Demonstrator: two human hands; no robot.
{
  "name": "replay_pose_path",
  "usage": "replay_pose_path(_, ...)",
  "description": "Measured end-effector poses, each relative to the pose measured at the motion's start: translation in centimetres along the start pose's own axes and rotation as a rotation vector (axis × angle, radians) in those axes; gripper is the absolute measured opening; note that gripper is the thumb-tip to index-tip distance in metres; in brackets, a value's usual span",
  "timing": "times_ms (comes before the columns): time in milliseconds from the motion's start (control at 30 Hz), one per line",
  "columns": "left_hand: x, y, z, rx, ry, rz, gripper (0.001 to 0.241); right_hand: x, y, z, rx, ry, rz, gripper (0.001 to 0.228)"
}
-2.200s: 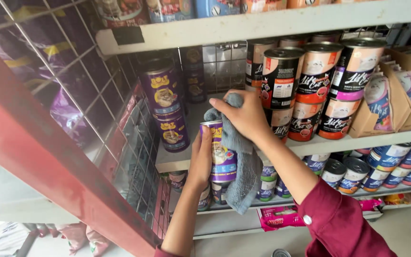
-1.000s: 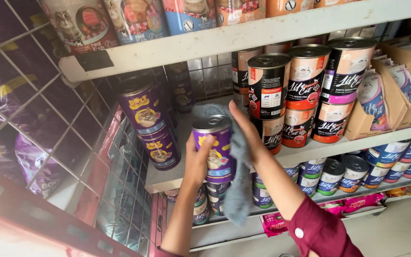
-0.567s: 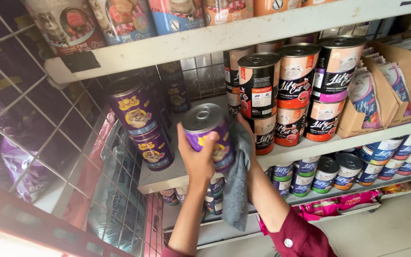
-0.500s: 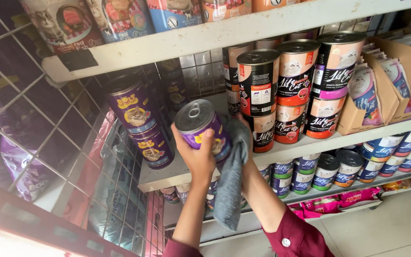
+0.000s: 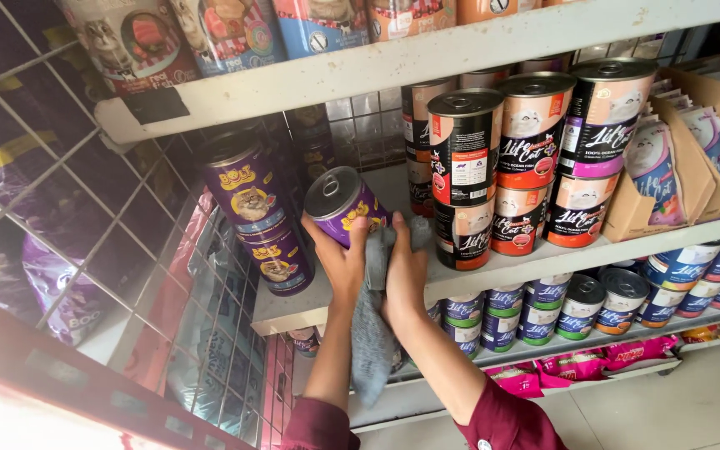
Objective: Wiping down canned pet food and store shelves with a cleaning cloth.
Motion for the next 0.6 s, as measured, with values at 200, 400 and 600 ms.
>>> replay_pose_path(200, 1.1, -0.6, 4.1, -0.152, 0.179, 0.153, 0.068, 7.4, 2.8, 8.2, -0.695, 0.708, 0.279, 0.049)
replay_pose_path(400, 3.5, 0.2, 8.2, -0.421, 0.466, 0.238, 0.068, 14.0, 7.1, 12.1, -1.15, 1.095, 0.483, 0.055)
replay_pose_path(600, 2.4, 0.3, 8.2, -0.613, 0.595, 0.27, 0.071, 11.5, 9.9, 9.3, -1.331, 1.042, 0.639, 0.067)
Point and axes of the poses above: each hand's wrist, its own y-axis away from the middle knuckle, its own x-axis out of the palm, z = x × y, the point moved 9 cm from there along -y, towards the middle knuckle, and after that the axes turned 3 degrees about -y, right-handed, at the moved point
